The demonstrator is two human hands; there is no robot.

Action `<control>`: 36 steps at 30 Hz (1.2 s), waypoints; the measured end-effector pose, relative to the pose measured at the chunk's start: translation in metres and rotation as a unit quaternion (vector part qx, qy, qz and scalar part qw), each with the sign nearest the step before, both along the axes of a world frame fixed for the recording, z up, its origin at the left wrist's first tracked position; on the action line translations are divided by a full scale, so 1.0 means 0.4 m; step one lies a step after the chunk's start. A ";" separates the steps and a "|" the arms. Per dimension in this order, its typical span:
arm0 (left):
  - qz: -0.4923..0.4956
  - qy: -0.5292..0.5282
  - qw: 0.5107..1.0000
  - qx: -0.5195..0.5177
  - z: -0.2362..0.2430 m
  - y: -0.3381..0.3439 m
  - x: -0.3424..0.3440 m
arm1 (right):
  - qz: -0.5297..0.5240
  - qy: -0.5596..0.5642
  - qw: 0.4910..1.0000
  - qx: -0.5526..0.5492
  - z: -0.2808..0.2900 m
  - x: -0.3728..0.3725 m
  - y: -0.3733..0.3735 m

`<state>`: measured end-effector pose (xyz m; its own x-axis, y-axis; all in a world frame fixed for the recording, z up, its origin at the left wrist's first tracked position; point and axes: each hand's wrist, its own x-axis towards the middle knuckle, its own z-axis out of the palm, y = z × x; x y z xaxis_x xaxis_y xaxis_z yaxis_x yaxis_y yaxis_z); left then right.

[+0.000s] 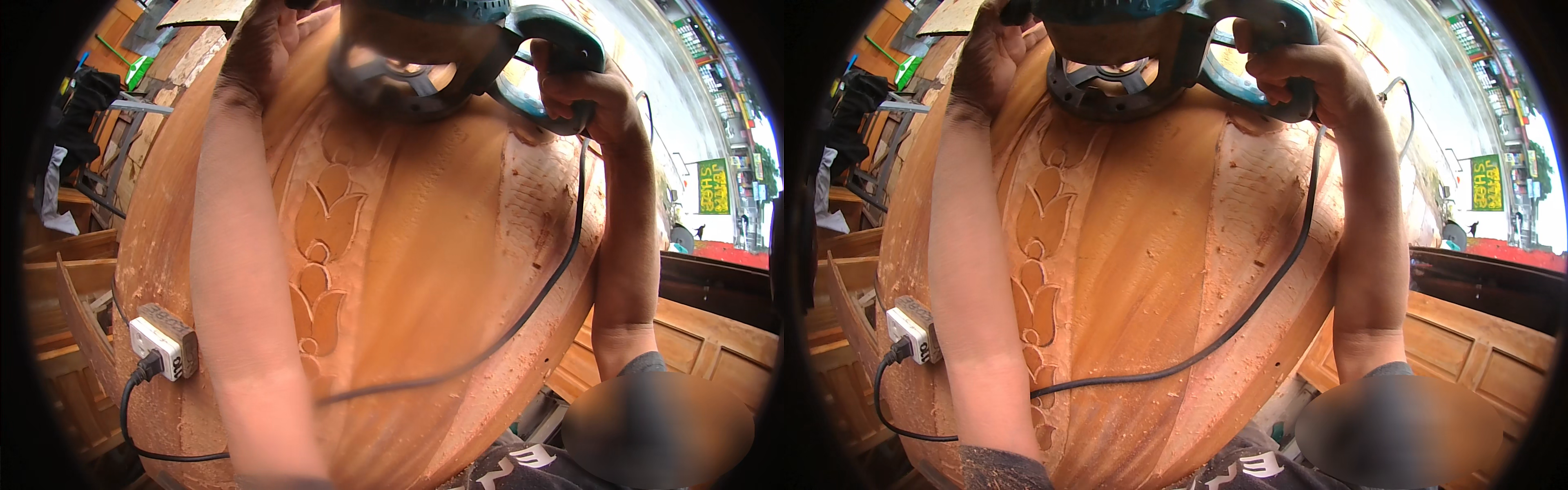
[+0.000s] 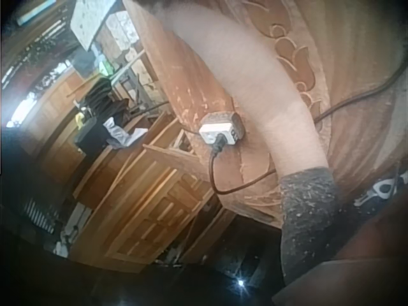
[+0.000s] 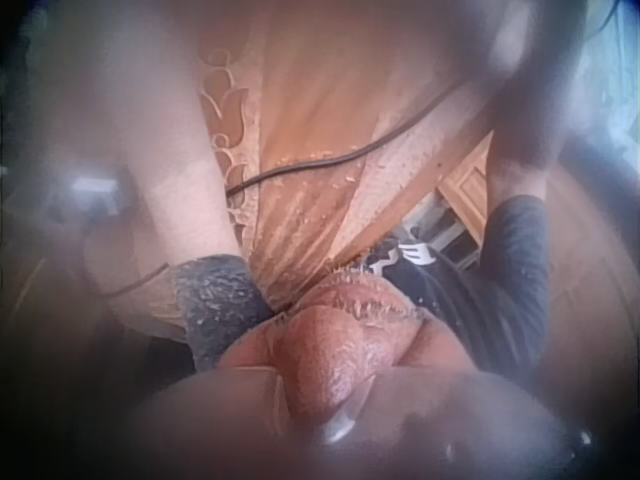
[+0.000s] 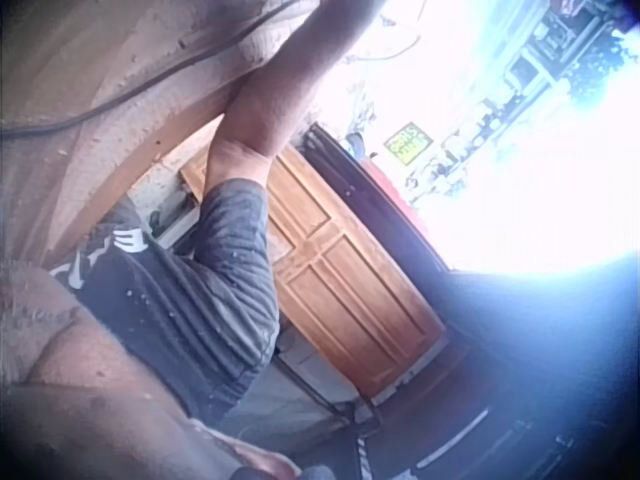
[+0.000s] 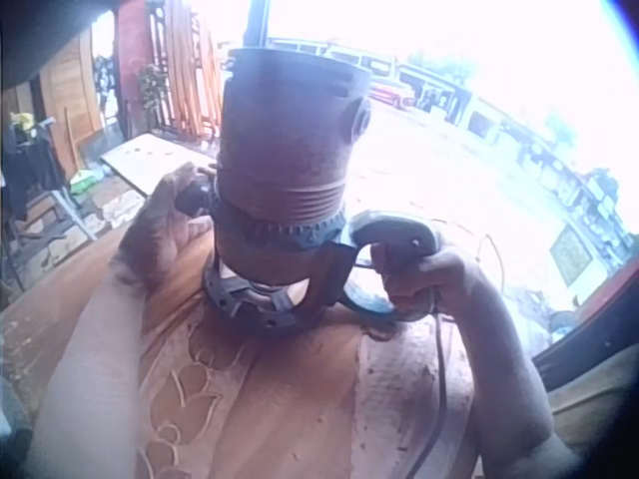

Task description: The person carves decorative patterns into a wooden surface using a handheld power router, moving the tool along guided paths to create floral designs.

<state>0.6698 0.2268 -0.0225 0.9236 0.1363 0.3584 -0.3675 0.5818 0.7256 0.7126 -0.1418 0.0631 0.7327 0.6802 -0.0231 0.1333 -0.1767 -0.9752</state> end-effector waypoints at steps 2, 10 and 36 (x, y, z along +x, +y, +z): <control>-0.033 0.061 0.993 -0.094 -0.038 0.104 0.034 | 0.008 0.003 1.000 0.014 0.001 -0.010 0.021; 0.029 0.080 0.996 0.018 0.026 0.024 0.002 | 0.022 0.038 0.999 0.020 0.006 -0.014 0.005; 0.003 0.072 0.997 0.015 -0.002 0.043 0.020 | 0.000 0.031 0.999 0.025 0.000 -0.024 -0.007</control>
<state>0.6777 0.2440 -0.0232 0.9653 0.1321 0.2253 -0.2604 0.5567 0.7889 0.7028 -0.1447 0.0631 0.7305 0.6821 -0.0340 0.0733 -0.1278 -0.9891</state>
